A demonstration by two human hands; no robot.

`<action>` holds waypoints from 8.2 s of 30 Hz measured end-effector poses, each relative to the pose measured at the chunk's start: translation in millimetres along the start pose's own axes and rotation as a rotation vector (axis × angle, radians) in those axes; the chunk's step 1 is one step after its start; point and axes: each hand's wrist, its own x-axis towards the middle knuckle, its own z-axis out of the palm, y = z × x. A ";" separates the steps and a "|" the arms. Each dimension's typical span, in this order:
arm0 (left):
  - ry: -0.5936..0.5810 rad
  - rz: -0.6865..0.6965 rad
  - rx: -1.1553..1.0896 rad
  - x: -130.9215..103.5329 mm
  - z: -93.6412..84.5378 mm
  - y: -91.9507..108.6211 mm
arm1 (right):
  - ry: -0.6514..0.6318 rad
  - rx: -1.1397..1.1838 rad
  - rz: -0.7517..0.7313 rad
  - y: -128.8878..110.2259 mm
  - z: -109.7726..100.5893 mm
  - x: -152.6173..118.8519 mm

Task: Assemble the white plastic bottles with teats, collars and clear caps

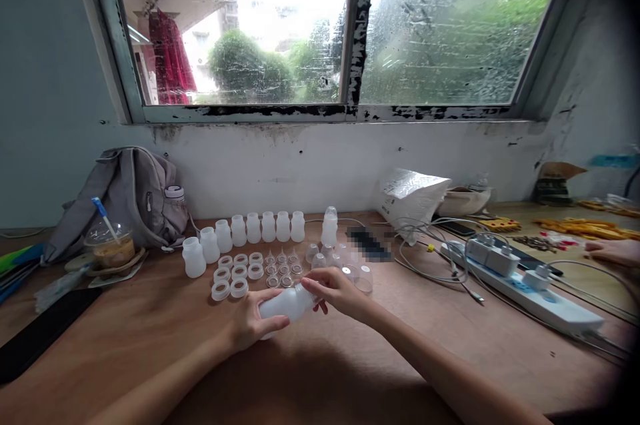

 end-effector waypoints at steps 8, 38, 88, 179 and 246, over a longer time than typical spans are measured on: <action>-0.236 -0.198 -0.374 -2.8 3.4 -16.5 | 0.196 -0.492 -0.216 1.2 18.4 -12.2; -0.270 -0.217 -0.524 -0.4 3.0 -6.4 | 0.269 -0.685 -0.434 -4.4 -2.2 -10.0; -0.242 -0.327 -0.860 41.1 57.4 37.9 | 0.504 0.226 -0.120 -13.6 -15.8 -16.8; 0.476 0.158 0.209 46.7 48.5 5.1 | 0.526 -0.430 -0.329 20.0 -23.6 -4.1; 0.103 0.244 0.737 11.4 28.5 -11.7 | 0.390 -1.337 0.077 77.5 -91.0 133.6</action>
